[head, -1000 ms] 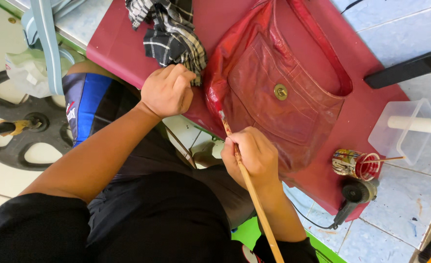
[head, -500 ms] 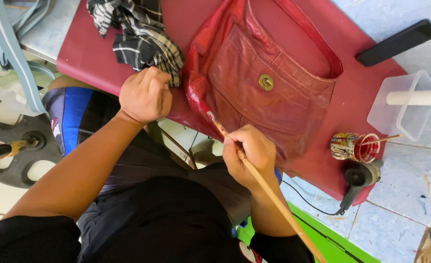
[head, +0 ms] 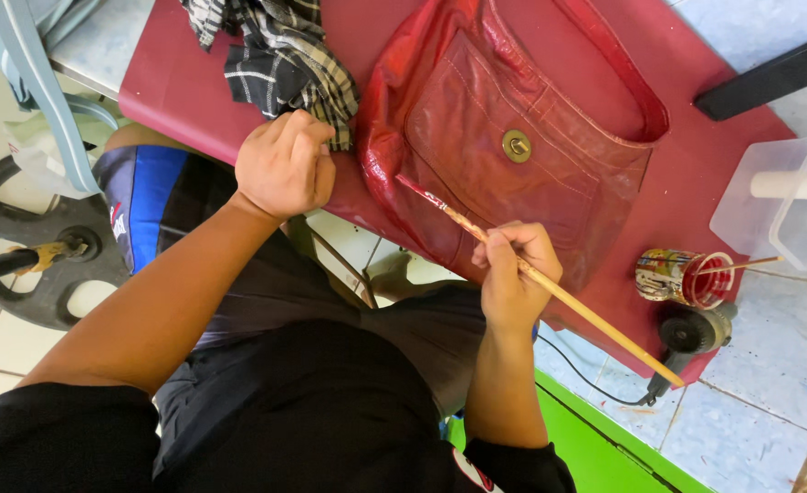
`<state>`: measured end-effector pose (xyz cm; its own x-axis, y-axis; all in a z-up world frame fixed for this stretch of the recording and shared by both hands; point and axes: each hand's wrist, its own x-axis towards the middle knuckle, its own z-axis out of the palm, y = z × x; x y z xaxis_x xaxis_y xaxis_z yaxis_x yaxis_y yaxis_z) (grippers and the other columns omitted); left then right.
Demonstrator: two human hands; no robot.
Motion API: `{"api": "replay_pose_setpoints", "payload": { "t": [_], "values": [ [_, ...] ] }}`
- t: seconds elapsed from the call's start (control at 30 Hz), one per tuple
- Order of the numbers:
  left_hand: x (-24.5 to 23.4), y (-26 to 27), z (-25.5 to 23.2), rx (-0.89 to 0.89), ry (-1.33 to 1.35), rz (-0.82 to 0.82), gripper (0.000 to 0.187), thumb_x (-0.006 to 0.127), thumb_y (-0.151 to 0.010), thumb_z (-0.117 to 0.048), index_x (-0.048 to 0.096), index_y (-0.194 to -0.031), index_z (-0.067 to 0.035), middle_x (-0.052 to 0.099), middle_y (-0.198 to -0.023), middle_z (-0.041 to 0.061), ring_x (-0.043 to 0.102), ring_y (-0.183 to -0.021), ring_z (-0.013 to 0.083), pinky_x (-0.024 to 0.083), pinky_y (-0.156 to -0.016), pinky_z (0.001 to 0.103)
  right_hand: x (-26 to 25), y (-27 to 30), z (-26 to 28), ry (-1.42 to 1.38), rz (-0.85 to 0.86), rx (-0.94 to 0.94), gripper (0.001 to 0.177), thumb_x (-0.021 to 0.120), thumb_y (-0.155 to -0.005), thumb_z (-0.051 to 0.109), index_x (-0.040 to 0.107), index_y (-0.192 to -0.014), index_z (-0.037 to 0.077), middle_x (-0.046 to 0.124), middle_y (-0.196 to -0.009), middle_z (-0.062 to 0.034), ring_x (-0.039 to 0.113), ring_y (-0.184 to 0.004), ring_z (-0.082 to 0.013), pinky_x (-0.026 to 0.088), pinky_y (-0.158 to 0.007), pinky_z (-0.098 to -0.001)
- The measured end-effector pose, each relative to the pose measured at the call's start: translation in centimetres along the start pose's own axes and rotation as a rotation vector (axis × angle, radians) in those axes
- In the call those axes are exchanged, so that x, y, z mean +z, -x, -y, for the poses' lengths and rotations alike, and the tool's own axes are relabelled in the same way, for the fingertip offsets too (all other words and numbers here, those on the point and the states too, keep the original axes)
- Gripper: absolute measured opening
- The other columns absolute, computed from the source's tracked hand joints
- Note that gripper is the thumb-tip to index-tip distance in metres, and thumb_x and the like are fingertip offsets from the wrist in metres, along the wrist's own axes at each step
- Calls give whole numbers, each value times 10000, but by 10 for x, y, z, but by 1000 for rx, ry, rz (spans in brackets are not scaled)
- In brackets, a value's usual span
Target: The person paints a red leather handbag with red paint using a brush. They dip the brush into a container of paint and apply it to the bag's surface, focusing on the edges and seams.
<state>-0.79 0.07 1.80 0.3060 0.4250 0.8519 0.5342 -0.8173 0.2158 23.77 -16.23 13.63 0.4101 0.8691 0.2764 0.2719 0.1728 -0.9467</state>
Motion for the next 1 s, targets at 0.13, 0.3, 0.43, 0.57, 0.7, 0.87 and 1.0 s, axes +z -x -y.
{"api": "replay_pose_setpoints", "payload": {
  "t": [0.13, 0.3, 0.43, 0.57, 0.7, 0.87, 1.0],
  "values": [
    [-1, 0, 0, 12, 8, 12, 238, 518, -848, -36, 626, -1059, -43, 529, -795, 81, 554, -575, 227, 498, -551, 323, 9, -6, 3, 22, 3, -8, 80, 626, -947, -46, 628, -874, -80, 598, -646, -165, 609, -546, -175, 488, -533, -264],
    [2, 3, 0, 9, 4, -9, 223, 515, -859, -36, 629, -1051, -41, 532, -797, 89, 557, -581, 233, 501, -554, 325, -1, -8, 10, 172, 151, -103, 105, 679, -881, -79, 663, -780, -55, 569, -586, -115, 492, -498, -144, 424, -492, -274],
    [1, 4, 0, 23, 1, 10, 228, 523, -851, -45, 625, -1054, -50, 525, -789, 78, 552, -577, 224, 502, -556, 317, 11, -10, 38, 222, 155, -171, 51, 706, -875, -75, 702, -827, -61, 626, -653, -153, 546, -539, -199, 456, -530, -304],
    [2, 0, 0, 18, 4, 6, 220, 533, -850, -39, 611, -1055, -53, 513, -790, 74, 545, -574, 225, 501, -554, 322, 13, -10, 57, 371, 325, -365, 77, 727, -873, -30, 721, -802, 1, 652, -650, -119, 601, -492, -280, 508, -502, -317],
    [-1, -1, -1, -2, 5, -9, 204, 532, -862, -38, 612, -1049, -56, 519, -791, 73, 547, -573, 227, 499, -547, 324, 26, -9, 72, 477, 368, -530, 46, 732, -872, -4, 728, -831, 17, 674, -695, -99, 620, -514, -280, 538, -516, -337],
    [-1, -1, 0, 5, -6, 6, 212, 529, -860, -48, 610, -1055, -58, 517, -796, 72, 544, -579, 223, 496, -555, 321, 24, 1, 71, 638, 432, -643, 69, 688, -896, 28, 680, -828, 42, 595, -690, -66, 586, -525, -234, 540, -534, -320],
    [2, 2, 2, 18, -38, -15, 222, 520, -859, -62, 613, -1061, -69, 511, -801, 59, 537, -582, 204, 492, -563, 301, 35, 2, 74, 657, 439, -730, 81, 662, -927, 55, 686, -856, 26, 592, -727, -73, 564, -536, -233, 525, -536, -334]
  ]
}}
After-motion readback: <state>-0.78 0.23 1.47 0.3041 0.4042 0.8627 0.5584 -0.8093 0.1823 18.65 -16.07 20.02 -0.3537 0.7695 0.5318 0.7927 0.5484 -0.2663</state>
